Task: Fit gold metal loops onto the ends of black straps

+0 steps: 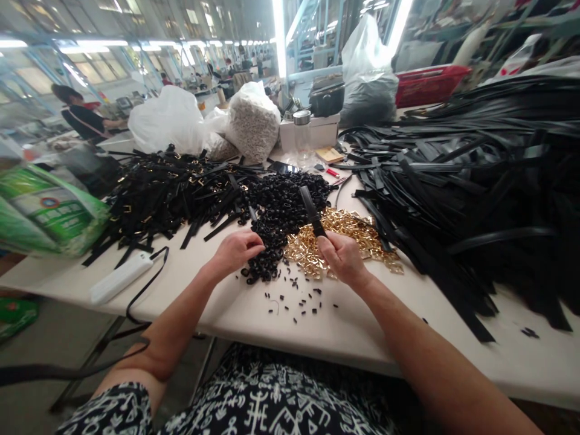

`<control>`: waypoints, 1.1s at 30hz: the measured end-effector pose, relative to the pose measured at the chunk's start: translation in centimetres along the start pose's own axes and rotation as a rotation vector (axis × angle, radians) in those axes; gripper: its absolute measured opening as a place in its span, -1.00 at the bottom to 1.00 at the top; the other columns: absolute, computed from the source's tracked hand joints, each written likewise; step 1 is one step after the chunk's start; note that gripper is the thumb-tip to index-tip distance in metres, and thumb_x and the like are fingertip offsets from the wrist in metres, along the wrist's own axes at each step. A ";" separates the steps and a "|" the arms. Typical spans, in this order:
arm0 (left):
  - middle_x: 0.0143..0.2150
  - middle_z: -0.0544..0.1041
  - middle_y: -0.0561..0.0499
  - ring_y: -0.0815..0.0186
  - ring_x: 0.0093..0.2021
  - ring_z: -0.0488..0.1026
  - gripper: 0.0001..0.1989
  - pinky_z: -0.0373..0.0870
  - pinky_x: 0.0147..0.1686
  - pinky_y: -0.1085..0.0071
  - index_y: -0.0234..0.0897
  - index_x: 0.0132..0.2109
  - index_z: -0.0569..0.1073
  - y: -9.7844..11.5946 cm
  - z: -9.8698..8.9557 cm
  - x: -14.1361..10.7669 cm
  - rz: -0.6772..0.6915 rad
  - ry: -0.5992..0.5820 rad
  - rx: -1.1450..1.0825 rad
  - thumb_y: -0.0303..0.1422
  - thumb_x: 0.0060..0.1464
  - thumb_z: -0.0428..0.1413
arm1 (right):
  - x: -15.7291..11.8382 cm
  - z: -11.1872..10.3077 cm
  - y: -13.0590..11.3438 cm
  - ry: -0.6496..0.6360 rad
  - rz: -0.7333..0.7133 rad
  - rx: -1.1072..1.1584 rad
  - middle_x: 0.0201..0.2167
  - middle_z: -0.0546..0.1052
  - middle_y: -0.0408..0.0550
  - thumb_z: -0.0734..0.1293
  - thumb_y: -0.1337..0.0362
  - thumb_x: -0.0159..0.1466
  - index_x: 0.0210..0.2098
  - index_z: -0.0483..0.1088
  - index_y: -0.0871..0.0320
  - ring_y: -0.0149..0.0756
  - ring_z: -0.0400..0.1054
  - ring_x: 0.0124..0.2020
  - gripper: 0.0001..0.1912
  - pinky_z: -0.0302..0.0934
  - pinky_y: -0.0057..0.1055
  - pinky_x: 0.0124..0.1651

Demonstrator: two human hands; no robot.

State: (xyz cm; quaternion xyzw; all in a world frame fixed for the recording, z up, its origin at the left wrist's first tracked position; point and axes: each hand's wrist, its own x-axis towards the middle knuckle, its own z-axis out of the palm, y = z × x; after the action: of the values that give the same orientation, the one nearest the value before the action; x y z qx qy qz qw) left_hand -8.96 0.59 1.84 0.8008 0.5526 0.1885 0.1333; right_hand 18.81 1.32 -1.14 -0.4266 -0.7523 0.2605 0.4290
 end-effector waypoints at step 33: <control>-0.56 0.46 0.05 0.41 -0.56 0.36 -0.72 0.26 -0.54 0.50 -0.30 -0.41 0.44 3.1 1.7 -0.7 -0.367 -0.024 -0.955 -0.15 -0.02 0.22 | -0.7 1.0 -0.4 -0.200 -0.073 -0.042 -0.61 0.30 -0.16 0.02 0.05 0.42 -0.55 0.16 0.11 -0.40 0.13 -0.58 -0.53 -0.04 -0.42 -0.45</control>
State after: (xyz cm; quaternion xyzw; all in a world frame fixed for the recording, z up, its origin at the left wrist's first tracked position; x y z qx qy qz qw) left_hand -5.87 -1.20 1.50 0.5421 0.5349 0.3845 0.5217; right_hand 17.97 0.48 -1.64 -0.3798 -0.8117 0.2699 0.3521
